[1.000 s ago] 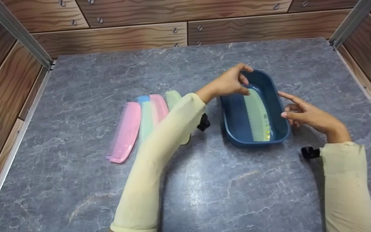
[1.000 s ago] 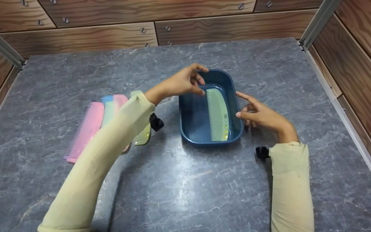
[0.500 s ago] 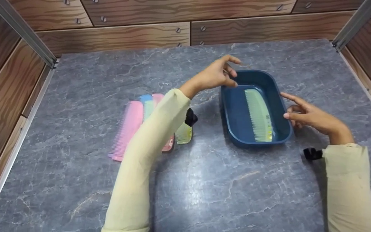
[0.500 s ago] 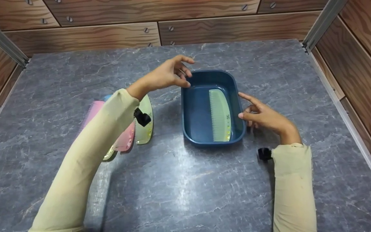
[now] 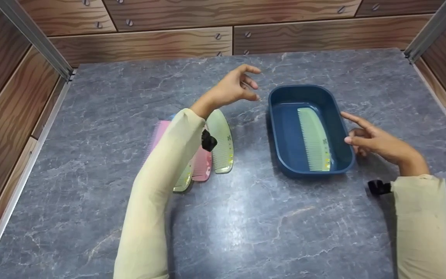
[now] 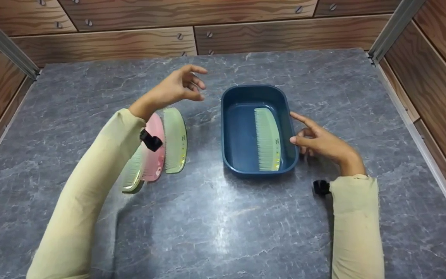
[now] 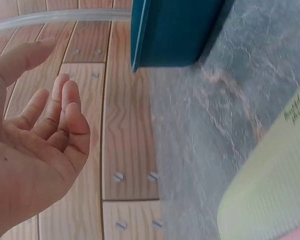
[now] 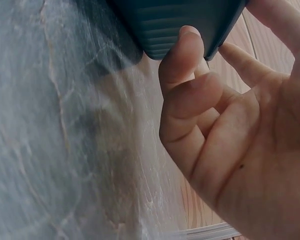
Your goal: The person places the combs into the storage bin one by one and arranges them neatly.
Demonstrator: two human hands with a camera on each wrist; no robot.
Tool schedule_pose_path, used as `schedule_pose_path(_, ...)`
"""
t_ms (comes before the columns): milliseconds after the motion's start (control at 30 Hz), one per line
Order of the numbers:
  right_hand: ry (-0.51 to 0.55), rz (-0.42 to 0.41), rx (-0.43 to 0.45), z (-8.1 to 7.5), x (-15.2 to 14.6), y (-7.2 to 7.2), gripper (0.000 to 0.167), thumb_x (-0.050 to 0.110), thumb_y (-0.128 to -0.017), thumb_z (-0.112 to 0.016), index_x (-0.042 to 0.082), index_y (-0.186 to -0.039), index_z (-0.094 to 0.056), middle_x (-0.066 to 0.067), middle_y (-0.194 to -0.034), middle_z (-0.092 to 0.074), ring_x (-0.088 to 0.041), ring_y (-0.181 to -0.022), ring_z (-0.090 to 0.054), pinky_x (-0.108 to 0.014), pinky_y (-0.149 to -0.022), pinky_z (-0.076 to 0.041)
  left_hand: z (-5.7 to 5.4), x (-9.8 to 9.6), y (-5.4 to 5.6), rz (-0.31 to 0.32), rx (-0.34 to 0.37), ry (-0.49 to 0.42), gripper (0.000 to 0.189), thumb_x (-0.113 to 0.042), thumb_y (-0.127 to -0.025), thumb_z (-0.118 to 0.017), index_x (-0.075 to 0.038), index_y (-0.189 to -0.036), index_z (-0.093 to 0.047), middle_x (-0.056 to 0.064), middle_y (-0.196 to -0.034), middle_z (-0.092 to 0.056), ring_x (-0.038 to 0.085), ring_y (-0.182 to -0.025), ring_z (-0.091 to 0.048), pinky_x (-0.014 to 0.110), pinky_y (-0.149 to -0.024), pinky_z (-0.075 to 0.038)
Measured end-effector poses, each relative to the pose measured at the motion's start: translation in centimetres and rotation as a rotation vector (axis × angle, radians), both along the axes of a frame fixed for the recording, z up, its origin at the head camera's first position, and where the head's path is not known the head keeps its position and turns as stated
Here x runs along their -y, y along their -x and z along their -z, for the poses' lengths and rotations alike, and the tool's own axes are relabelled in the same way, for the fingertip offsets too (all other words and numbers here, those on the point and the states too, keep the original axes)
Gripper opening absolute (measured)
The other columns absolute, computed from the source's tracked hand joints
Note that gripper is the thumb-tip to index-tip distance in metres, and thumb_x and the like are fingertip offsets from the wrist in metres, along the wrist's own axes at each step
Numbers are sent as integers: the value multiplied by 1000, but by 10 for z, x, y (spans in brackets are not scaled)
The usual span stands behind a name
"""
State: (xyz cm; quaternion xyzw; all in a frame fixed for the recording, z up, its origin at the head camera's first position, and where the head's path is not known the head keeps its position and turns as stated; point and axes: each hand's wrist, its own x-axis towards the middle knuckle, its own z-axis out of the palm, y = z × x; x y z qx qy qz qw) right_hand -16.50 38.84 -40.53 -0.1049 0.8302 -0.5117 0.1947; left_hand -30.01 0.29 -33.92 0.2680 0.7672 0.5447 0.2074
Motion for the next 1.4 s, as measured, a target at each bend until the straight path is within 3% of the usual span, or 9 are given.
schedule_pose_path(233,24,-1,6,1,-1,-1,68,12,-100,-50,26,-156,-13,4,-81,-54,-13,-59,-49,-35,-53,-45,5,19,2,-29,8,7,63,-2,-81,-73,-10,-137,-43,11,-109,-56,18,-89,-55,27,-79,-48)
schedule_pose_path(467,24,-1,6,2,-1,0,68,13,-100,-50,26,-156,-14,5,-81,-54,-12,-59,-49,-34,-53,-46,10,39,3,-68,25,86,65,-5,-81,-74,-11,-138,-43,13,-123,-53,21,-108,-51,28,-90,-46)
schedule_pose_path(667,31,1,0,1,-1,0,67,12,-100,-49,25,-156,-13,5,-80,-53,-11,-59,-48,-34,-52,-45,13,55,3,-74,24,126,65,-8,-81,-75,-11,-138,-43,13,-128,-52,21,-114,-50,33,-99,-44)
schedule_pose_path(900,34,0,10,2,0,0,68,12,-100,-50,26,-155,-14,5,-81,-52,-10,-59,-48,-33,-53,-45,21,74,4,-88,45,145,63,-8,-83,-73,-9,-138,-44,17,-133,-50,33,-123,-46,35,-101,-43)
schedule_pose_path(1400,31,-7,8,2,0,1,68,11,-100,-50,25,-155,-14,5,-81,-53,-11,-59,-48,-34,-53,-45,37,113,10,-151,81,292,64,-16,-84,-73,-7,-141,-46,19,-137,-50,27,-118,-49,40,-97,-43)
